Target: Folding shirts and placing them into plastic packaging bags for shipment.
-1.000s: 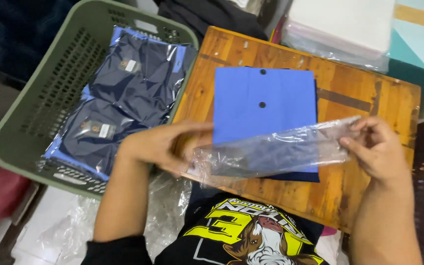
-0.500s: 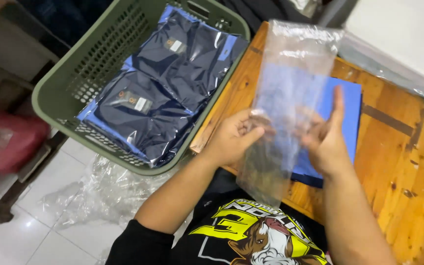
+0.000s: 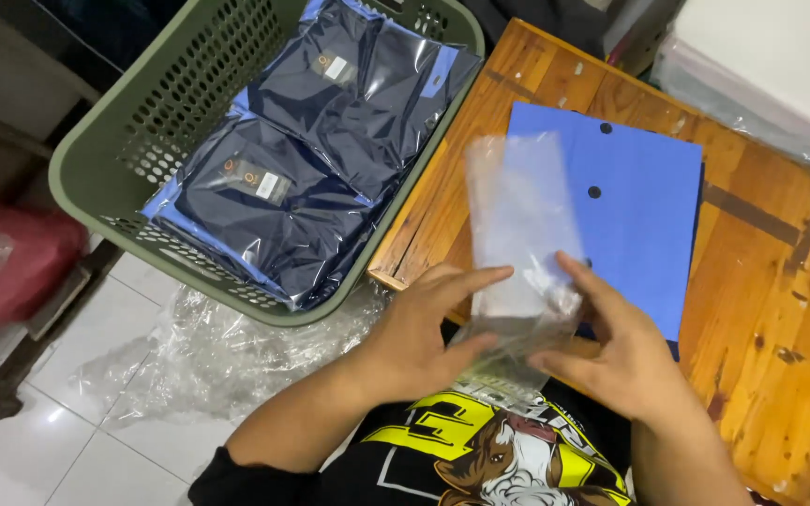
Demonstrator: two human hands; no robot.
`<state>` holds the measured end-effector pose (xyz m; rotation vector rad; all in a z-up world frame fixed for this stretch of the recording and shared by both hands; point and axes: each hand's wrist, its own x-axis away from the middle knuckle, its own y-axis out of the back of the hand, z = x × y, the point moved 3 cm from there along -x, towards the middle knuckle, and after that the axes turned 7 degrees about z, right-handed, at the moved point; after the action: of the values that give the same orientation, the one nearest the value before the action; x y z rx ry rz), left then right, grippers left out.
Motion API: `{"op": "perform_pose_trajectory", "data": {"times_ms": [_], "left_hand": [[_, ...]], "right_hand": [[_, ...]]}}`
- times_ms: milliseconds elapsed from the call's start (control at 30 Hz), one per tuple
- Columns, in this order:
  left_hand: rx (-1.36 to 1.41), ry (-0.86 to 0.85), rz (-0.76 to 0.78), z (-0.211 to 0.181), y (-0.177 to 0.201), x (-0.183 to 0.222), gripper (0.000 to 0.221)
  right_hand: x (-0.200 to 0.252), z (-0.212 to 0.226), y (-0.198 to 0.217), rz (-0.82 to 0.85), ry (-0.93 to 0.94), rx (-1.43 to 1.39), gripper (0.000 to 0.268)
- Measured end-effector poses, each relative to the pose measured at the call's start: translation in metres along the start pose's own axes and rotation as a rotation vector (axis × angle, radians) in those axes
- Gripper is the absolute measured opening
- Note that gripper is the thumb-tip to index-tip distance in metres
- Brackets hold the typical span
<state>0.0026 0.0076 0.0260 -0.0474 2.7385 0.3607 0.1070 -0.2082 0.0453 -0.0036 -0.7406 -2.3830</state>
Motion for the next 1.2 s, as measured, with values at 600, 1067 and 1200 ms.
{"op": "perform_pose_trajectory", "data": {"times_ms": [600, 1067, 1200], "left_hand": [[-0.111, -0.219, -0.392, 0.067, 0.0, 0.13, 0.058], [-0.397, 0.597, -0.911, 0.23, 0.057, 0.288, 0.058], [-0.468, 0.512, -0.884, 0.223, 0.097, 0.272, 0.065]], "right_hand": [[-0.038, -0.022, -0.114, 0.272, 0.61, -0.383, 0.064], [-0.055, 0.018, -0.177, 0.747, 0.775, 0.397, 0.036], [-0.055, 0.018, -0.174, 0.747, 0.749, 0.348, 0.033]]}}
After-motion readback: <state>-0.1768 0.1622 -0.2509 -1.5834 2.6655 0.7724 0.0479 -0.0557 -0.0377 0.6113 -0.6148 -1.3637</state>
